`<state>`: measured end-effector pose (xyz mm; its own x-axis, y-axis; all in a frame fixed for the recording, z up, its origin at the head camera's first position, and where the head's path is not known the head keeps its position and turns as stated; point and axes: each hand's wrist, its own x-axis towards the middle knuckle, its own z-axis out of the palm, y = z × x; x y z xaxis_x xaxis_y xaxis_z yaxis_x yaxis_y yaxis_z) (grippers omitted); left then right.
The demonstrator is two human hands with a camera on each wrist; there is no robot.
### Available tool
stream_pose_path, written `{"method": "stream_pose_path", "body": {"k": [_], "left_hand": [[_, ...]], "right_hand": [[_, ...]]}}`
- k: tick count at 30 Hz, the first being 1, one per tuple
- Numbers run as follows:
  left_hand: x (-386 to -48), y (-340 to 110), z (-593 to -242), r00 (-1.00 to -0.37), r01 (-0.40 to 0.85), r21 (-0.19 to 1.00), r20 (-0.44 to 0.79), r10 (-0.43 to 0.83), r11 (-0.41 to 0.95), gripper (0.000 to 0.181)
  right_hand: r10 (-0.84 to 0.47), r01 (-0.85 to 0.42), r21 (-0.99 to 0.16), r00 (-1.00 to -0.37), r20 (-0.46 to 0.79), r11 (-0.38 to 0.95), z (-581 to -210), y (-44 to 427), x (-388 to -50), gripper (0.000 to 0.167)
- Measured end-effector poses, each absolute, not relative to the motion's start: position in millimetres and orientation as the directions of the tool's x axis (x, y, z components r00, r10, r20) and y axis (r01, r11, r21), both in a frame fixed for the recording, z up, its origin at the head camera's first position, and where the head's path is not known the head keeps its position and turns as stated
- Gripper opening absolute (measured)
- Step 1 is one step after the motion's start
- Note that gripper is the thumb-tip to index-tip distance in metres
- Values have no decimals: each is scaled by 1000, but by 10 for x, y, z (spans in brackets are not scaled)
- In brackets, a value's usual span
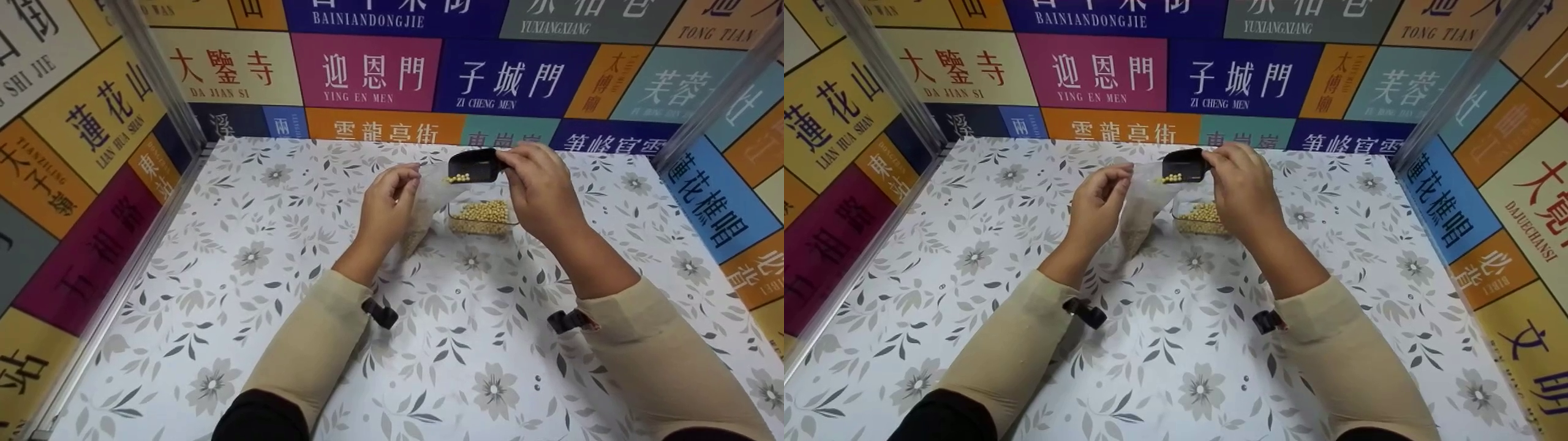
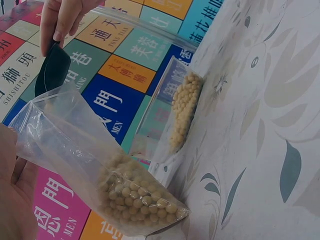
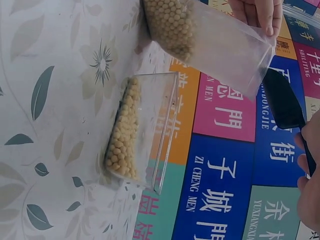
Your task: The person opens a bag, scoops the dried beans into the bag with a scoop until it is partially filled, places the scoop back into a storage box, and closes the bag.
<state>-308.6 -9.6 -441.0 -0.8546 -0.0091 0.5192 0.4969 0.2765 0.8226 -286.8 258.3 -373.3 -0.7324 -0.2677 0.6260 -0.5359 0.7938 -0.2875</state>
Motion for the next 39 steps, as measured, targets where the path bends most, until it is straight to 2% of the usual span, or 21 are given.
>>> {"method": "stream_pose_path", "body": {"k": [8, 16, 19, 26, 35, 39], "left_hand": [[-3087, -99, -4404, -858, 491, 826, 514, -9, 276, 10], [-3084, -92, -4392, -843, 513, 808, 537, -4, 290, 11], [-3083, -90, -4393, -846, 511, 811, 534, -3, 286, 11], [-3088, -87, -4403, -850, 508, 819, 528, -3, 266, 11], [-3085, -93, -4414, -857, 497, 828, 515, -5, 260, 10], [-3088, -101, -4414, -851, 504, 820, 525, -4, 272, 11]], "right_hand": [[-257, -522, -312, -753, 606, 794, -3732, 2640, -2854, 32], [-98, -379, -485, -855, 508, 788, -3918, 2959, -2912, 35], [-65, -317, -513, -891, 450, 798, -4044, 3078, -2943, 36], [-153, -271, -388, -939, 307, 881, -4236, 3205, -2989, 35], [-291, -345, -184, -918, 269, 920, -4252, 3125, -3018, 31], [-299, -326, -131, -935, 192, 936, -4211, 3075, -3042, 33]]}}
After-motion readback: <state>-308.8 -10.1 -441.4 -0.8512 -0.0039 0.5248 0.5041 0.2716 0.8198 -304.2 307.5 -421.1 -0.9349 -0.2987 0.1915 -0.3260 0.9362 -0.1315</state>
